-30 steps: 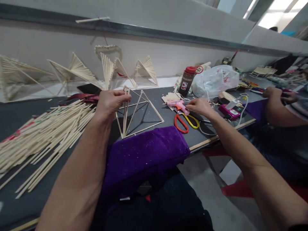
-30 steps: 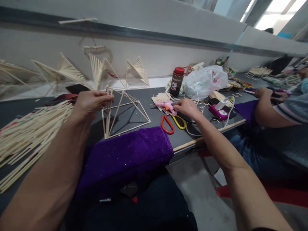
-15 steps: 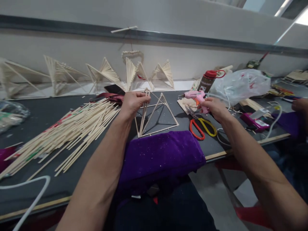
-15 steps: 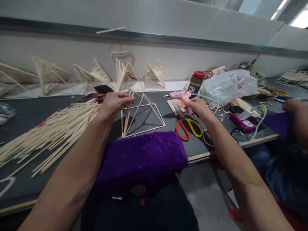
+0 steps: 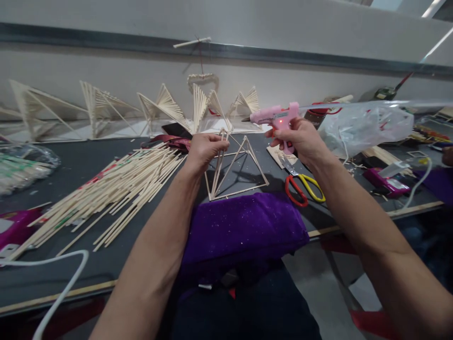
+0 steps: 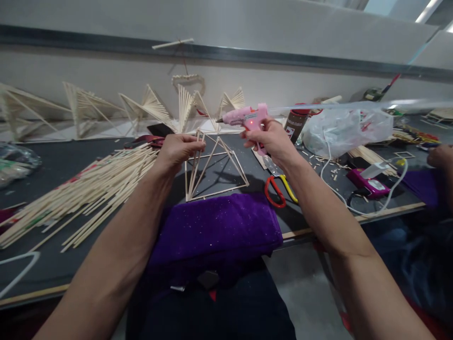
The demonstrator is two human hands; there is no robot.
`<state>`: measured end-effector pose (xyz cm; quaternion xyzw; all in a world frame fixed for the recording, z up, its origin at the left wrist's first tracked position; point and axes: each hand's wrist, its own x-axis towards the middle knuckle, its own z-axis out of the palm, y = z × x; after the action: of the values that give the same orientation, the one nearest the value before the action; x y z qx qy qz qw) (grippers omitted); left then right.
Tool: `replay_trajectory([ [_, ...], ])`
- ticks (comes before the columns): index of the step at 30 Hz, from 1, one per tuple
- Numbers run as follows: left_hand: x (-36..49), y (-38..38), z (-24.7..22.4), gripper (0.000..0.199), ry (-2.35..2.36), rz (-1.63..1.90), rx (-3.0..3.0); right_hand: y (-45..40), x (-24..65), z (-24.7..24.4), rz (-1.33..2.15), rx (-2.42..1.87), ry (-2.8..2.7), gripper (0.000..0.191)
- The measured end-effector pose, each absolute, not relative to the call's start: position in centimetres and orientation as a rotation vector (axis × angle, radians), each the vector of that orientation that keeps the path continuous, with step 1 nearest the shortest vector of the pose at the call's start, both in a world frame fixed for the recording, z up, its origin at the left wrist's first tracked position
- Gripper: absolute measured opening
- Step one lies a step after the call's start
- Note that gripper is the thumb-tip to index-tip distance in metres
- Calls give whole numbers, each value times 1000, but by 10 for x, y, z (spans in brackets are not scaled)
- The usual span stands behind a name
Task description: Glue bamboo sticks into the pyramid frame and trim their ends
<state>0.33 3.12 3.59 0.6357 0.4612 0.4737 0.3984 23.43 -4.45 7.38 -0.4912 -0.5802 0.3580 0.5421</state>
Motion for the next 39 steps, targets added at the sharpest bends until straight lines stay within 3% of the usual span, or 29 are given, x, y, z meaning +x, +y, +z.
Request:
replay_trajectory([
  [39, 2, 28, 37, 14, 1180, 1175, 1655, -26, 207, 67, 667, -1312, -1571, 28],
])
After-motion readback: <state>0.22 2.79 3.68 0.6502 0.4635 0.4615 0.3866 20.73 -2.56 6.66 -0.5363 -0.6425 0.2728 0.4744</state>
